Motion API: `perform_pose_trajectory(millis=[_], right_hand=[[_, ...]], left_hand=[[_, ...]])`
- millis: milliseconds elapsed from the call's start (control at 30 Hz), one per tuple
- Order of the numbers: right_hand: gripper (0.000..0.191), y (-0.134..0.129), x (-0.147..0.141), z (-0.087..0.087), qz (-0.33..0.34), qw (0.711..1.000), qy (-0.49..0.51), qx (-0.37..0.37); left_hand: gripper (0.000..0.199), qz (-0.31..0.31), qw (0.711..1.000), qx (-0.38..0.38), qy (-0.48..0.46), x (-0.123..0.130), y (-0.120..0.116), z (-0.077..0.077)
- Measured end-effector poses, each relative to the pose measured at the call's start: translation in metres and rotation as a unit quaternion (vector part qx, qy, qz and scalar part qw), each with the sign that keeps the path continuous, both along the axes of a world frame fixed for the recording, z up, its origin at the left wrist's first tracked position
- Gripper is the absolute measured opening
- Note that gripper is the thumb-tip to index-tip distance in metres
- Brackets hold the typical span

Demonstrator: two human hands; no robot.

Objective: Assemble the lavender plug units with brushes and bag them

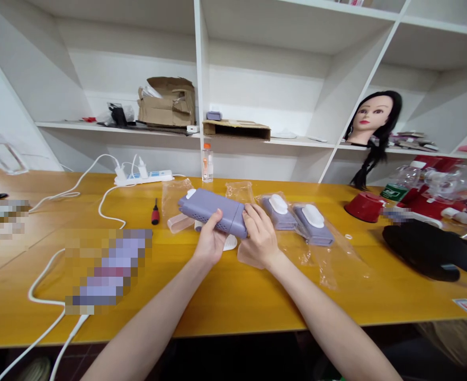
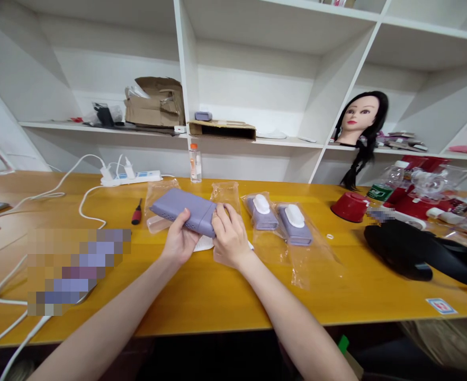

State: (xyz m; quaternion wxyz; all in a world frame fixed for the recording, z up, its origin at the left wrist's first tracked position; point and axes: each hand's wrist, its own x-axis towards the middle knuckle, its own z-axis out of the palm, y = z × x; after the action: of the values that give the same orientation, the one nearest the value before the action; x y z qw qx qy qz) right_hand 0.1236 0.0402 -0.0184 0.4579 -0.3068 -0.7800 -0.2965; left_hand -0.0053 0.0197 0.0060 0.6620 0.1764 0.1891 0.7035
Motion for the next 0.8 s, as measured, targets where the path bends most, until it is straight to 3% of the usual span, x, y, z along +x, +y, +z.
perform_pose_trajectory(millis=[133,233,333,433,500,600,667,800], right_hand=[[0.044,-0.005,-0.002,0.007,-0.013,0.999,0.009,-0.035],[0.052,-0.011,-0.004,0.015,0.005,0.988,0.026,-0.155],[0.063,-0.013,-0.005,0.022,0.091,0.947,0.088,-0.296],[0.052,-0.010,-0.004,0.027,0.175,0.853,0.199,-0.449],[0.040,-0.009,-0.004,0.029,0.229,0.761,0.245,-0.555],[0.037,-0.010,-0.004,0.028,0.295,0.636,0.261,-0.664],[0.042,-0.011,-0.004,0.027,0.311,0.587,0.273,-0.695],[0.041,-0.013,-0.004,0.026,0.295,0.535,0.297,-0.734]], left_hand=[[0.025,-0.019,1.000,0.011,0.018,-0.001,0.001,0.000],[0.021,0.009,1.000,0.012,0.021,-0.011,0.009,0.001],[0.018,0.061,0.998,0.003,0.025,-0.022,0.018,0.002],[0.022,0.072,0.996,0.007,0.056,-0.025,0.021,0.000],[0.026,0.056,0.995,0.016,0.086,-0.023,0.019,0.000],[0.029,0.029,0.990,0.048,0.126,-0.017,0.013,0.000],[0.030,0.036,0.986,0.067,0.145,-0.015,0.010,0.000],[0.033,0.056,0.977,0.082,0.186,-0.013,0.006,0.000]])
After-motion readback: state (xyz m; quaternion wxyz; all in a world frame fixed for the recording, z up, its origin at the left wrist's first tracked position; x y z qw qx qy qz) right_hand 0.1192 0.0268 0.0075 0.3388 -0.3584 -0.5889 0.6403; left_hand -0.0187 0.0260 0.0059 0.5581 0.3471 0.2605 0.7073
